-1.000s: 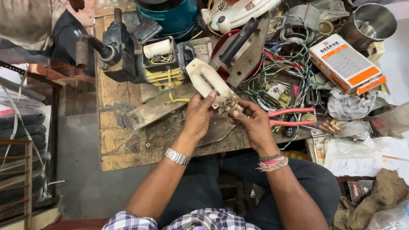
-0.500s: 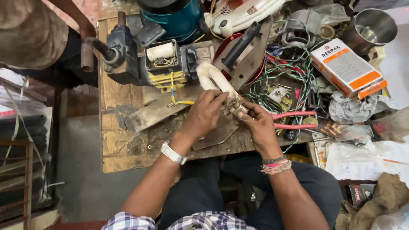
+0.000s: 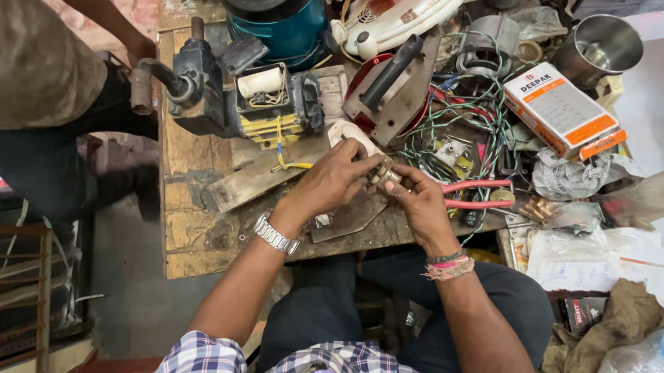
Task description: The person works at a cluttered workbench, using pliers and a screwdriver to manipulate wires and small components. They handle a white plastic housing and a black cylindrical part, stripping wires and adjusting connections while seated.
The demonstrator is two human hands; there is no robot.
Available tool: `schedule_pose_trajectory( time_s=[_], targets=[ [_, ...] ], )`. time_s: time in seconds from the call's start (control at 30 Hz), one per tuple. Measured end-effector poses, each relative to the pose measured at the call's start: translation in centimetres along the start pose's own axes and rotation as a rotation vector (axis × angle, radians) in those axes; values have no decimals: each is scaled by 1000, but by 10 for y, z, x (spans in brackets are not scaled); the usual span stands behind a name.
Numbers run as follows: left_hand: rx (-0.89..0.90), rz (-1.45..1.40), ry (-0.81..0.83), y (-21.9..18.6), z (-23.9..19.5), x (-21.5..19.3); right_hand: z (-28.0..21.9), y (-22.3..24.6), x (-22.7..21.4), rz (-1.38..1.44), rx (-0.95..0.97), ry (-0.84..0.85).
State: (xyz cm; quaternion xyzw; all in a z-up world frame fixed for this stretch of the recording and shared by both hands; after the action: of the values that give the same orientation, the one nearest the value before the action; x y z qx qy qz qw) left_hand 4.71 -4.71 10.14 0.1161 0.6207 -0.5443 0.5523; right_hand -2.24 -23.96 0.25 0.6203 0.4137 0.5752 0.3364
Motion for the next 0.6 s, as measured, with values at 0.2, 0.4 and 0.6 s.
schedule_pose_trajectory(
  time_s=[0.2,0.4,0.6],
  targets=[
    [-12,-42,-104,0,-2,8,-1,6,1,27,3,-2],
    [-69,1,-244,-4,-6,20,-2,11,4,30,17,-42],
    [-6,53,-244,-2,-7,23,-3,11,7,-37,10,-58]
  ],
)
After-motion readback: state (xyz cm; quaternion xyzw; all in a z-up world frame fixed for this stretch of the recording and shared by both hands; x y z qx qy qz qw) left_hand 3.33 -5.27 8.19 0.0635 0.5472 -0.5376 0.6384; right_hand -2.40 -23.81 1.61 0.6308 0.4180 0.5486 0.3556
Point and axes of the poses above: each hand's wrist, its own z-axis towards the middle knuckle, its own x-axis out of the palm, y = z × x, the point moved 2 cm from there along z, towards the middle knuckle, and after that the axes turned 9 degrees about y, right-handed, at the moved point
